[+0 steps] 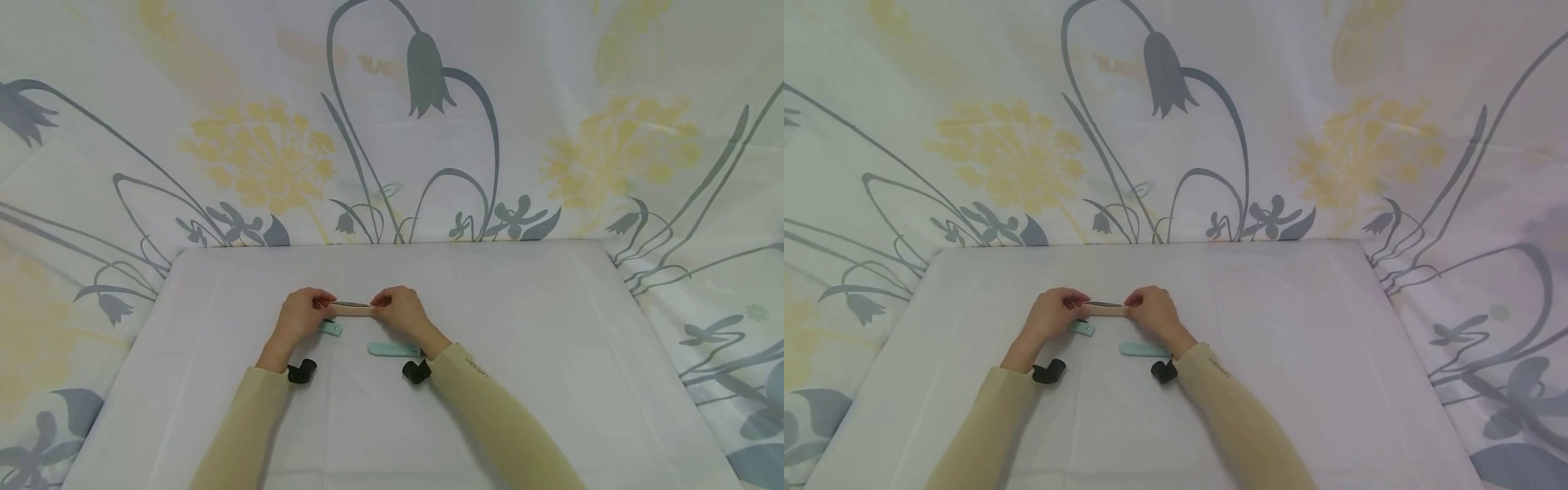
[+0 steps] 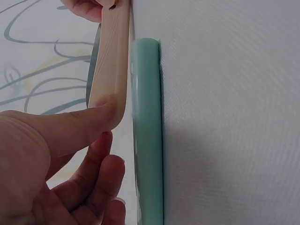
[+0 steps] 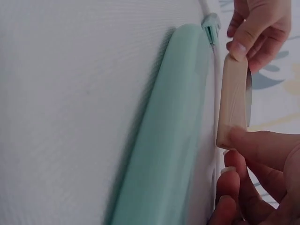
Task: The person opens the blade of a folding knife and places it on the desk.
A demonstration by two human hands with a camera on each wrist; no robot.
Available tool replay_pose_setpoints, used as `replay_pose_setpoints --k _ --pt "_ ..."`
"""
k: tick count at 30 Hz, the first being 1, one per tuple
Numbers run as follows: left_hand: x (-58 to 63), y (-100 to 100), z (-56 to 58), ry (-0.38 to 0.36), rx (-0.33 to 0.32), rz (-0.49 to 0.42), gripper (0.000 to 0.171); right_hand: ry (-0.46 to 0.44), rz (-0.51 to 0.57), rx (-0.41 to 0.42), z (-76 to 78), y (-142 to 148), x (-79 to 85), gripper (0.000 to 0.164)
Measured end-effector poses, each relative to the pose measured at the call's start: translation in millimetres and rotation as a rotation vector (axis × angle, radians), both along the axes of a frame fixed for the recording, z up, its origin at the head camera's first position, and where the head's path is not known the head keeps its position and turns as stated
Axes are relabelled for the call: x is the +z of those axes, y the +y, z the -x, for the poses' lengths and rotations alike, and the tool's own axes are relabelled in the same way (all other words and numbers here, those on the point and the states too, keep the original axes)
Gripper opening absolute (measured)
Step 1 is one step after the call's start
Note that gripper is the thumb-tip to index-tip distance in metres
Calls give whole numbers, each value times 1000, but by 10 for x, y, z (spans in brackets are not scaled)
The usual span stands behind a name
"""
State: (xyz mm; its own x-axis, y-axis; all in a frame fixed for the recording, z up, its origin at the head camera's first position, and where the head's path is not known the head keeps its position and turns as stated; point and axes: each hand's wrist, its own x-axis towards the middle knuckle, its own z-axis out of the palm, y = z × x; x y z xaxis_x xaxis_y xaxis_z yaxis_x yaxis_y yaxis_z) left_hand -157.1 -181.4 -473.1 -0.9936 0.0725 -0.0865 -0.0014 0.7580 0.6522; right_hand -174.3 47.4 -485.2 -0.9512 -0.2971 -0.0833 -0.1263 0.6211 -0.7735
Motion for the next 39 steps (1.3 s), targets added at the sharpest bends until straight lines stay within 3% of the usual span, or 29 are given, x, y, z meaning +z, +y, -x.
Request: replay_pose_setpoints --k 10,25,36,39 --pt "31 17 -76 38 7 -54 14 1 55 -9 -33 82 40 6" --pt "128 178 -324 57 -25 -200 17 33 116 -32 -193 315 261 9" --pt "75 370 -483 152 -59 -394 16 96 138 -37 -420 568 381 9" --pt "85 422 -533 158 -78 -462 18 72 179 -38 -492 656 367 9"
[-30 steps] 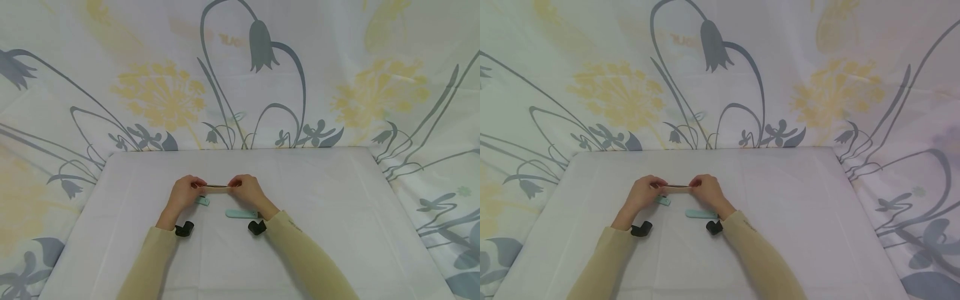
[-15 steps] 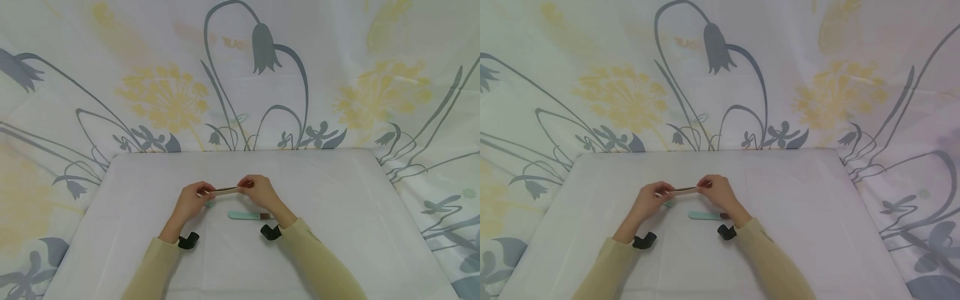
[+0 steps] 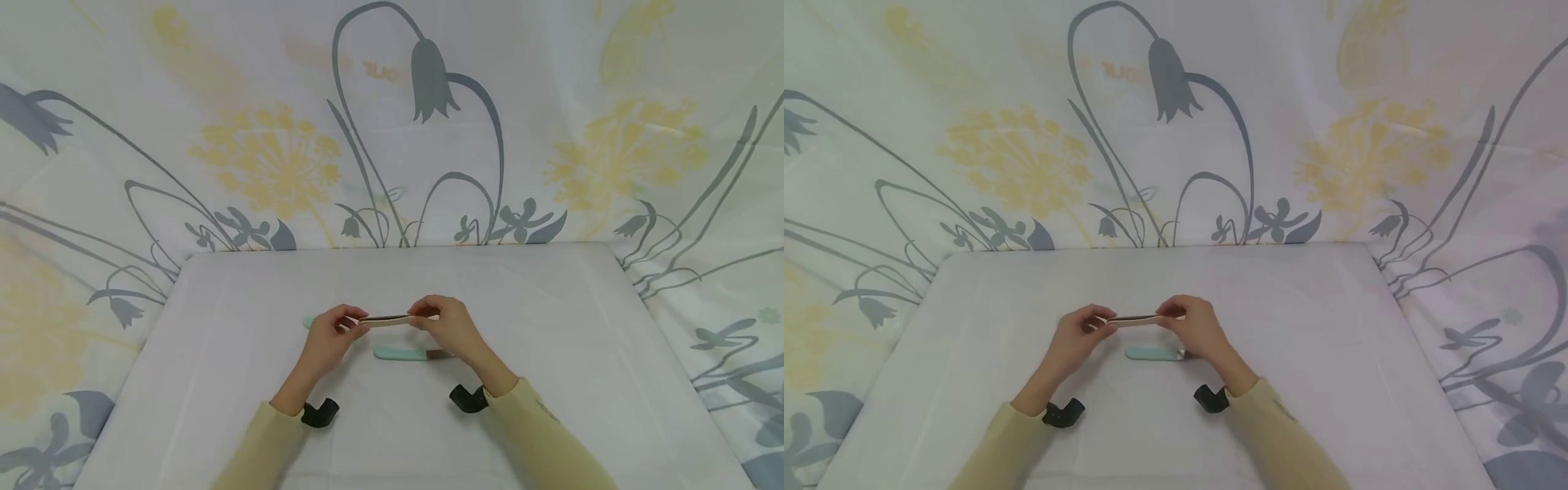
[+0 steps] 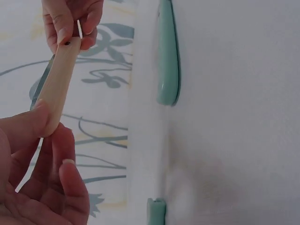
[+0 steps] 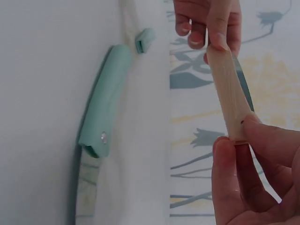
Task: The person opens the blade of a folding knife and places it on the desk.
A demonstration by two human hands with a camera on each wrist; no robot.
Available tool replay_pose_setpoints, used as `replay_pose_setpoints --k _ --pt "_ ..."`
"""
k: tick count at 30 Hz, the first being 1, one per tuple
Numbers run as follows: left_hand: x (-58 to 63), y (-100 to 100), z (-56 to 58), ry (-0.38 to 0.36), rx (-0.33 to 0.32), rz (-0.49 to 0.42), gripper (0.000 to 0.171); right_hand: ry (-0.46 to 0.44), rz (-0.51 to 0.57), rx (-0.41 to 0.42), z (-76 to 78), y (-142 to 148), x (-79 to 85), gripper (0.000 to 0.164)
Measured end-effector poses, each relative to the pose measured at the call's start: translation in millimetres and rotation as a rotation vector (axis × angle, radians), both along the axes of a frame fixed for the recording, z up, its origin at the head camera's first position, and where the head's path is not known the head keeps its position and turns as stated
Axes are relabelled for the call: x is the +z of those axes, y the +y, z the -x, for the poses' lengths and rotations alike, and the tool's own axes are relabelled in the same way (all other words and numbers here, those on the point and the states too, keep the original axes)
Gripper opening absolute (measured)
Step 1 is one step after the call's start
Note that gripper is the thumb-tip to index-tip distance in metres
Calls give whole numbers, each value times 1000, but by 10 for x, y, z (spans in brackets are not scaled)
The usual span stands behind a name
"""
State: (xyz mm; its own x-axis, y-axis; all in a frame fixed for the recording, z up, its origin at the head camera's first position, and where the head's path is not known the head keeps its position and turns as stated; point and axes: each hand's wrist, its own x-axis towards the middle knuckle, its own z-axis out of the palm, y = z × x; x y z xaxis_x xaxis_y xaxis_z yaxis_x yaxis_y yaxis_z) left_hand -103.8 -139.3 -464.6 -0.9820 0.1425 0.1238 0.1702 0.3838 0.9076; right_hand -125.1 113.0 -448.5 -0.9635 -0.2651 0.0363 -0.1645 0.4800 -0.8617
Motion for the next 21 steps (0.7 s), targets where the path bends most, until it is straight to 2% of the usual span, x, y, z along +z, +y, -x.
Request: replay_pose_setpoints --k 6,7,9,16,21 --pt "226 125 -194 42 -100 -118 21 -27 113 0 -186 157 -78 11" --pt "234 138 -210 42 -116 -138 21 -23 125 0 -216 176 -85 12" --pt "210 161 -222 21 -136 -162 21 -16 135 -6 -264 213 -103 13" --pt "-69 212 -201 -110 -141 -203 20 -41 129 -2 -373 328 -79 12" --pt "-111 232 -251 -122 -148 -200 21 -84 149 56 -391 398 -69 13"
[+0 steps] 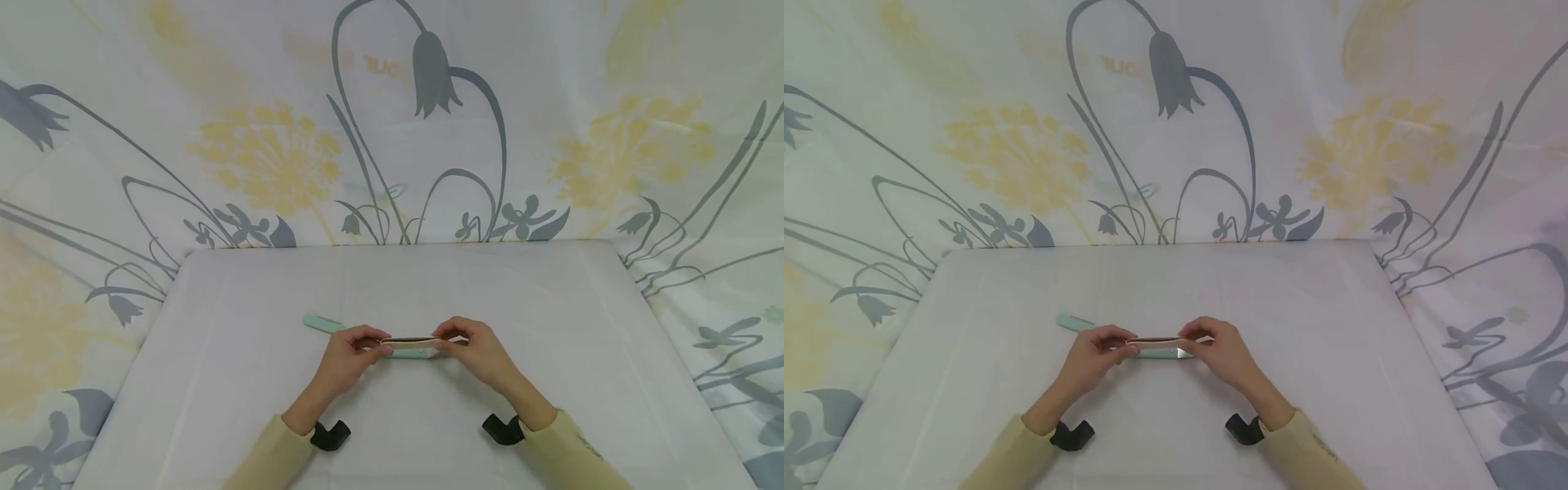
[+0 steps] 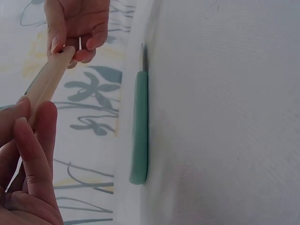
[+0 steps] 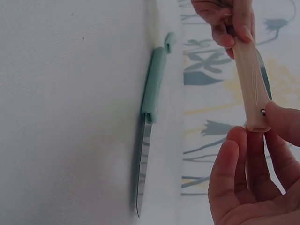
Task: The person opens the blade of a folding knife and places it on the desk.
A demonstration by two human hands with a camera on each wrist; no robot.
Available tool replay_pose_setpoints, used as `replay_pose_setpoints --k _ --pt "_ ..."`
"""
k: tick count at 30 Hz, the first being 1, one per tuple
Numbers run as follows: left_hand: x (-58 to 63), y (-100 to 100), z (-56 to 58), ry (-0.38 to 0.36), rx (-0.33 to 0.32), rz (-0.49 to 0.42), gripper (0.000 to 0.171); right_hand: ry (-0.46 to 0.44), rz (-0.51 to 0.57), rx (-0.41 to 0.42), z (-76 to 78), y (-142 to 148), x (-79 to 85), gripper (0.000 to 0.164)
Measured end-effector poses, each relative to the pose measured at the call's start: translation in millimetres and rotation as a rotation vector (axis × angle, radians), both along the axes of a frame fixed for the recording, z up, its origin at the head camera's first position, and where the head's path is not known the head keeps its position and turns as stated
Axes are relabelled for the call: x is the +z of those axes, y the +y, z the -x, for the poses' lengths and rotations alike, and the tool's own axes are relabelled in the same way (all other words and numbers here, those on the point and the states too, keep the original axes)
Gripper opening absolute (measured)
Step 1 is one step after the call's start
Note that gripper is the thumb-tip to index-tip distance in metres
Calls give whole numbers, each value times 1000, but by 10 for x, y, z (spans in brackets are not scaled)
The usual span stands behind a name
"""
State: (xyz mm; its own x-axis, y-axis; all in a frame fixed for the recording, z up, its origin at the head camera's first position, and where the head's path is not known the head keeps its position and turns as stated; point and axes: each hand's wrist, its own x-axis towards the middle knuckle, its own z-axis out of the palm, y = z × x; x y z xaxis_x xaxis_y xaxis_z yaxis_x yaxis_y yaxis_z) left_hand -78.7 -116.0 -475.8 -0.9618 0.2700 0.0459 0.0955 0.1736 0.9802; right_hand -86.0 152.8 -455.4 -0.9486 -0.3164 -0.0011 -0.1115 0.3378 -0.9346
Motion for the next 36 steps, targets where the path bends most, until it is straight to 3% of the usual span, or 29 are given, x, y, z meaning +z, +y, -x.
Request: replay_pose_setpoints --k 7,16,29,33,36 --pt "56 53 -44 58 -17 1 19 14 22 84 -6 6 38 21" --pt "59 105 -86 63 -43 8 17 150 20 166 -37 -141 50 18" --pt "36 167 -100 103 -74 0 15 356 -108 176 -29 -253 89 10" --pt "22 179 -105 110 -85 4 15 357 -124 179 -43 -276 112 11" --pt "16 186 -110 108 -89 4 14 347 -115 173 -63 -293 112 3"
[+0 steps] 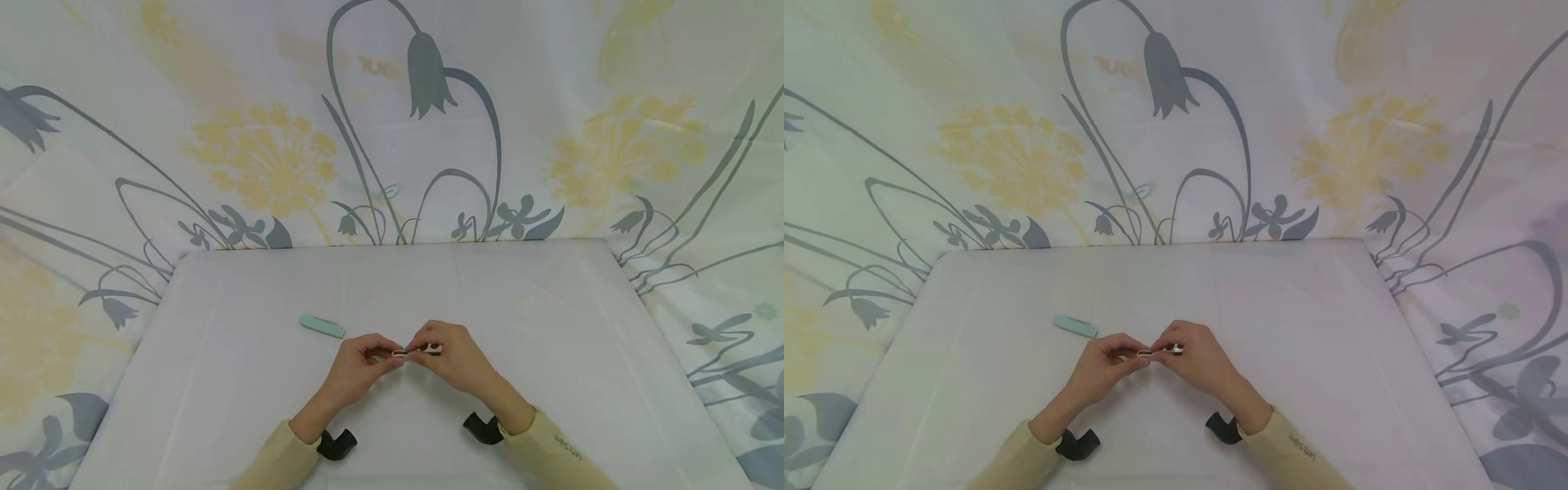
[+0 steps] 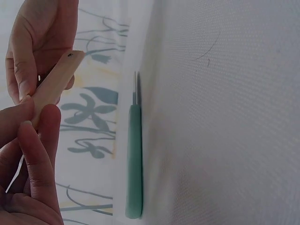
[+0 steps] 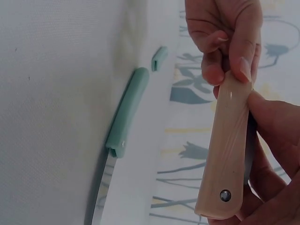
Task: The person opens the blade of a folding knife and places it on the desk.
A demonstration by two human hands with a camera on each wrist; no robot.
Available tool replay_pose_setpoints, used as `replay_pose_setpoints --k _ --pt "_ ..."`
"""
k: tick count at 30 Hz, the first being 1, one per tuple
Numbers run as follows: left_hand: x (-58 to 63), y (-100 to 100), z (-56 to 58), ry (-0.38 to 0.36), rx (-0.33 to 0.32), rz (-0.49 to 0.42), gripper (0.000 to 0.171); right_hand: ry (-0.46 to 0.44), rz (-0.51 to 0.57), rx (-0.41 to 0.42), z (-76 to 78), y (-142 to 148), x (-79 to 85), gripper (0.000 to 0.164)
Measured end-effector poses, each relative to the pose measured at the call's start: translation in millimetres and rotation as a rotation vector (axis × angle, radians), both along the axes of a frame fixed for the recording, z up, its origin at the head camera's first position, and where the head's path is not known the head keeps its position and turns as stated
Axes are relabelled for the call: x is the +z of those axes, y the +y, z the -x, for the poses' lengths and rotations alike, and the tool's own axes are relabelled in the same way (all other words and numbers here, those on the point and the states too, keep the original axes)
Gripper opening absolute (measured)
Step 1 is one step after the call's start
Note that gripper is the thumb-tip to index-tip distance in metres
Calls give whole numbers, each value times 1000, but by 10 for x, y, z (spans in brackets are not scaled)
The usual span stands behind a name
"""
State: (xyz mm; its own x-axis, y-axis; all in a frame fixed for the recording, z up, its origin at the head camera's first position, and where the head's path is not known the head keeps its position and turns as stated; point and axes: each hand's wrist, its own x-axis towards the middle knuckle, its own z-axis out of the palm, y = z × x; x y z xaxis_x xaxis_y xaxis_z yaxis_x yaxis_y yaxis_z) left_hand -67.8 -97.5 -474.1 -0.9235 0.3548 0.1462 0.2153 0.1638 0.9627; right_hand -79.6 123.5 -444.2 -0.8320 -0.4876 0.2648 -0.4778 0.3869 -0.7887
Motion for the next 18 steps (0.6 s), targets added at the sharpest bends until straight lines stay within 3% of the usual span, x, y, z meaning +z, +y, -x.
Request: replay_pose_setpoints --k 6,8,13,15,18 --pt "6 5 2 1 2 -3 16 42 -3 -59 -21 -42 -23 7" --pt "99 18 -18 6 7 6 15 59 4 -87 -29 -57 -23 5" --pt "123 11 -17 -12 30 26 15 92 30 -134 -44 -79 1 9" --pt "31 -8 5 -15 36 25 17 108 37 -139 -45 -72 -1 9" --pt "9 -29 10 -4 41 23 17 115 52 -152 -47 -53 -3 9"
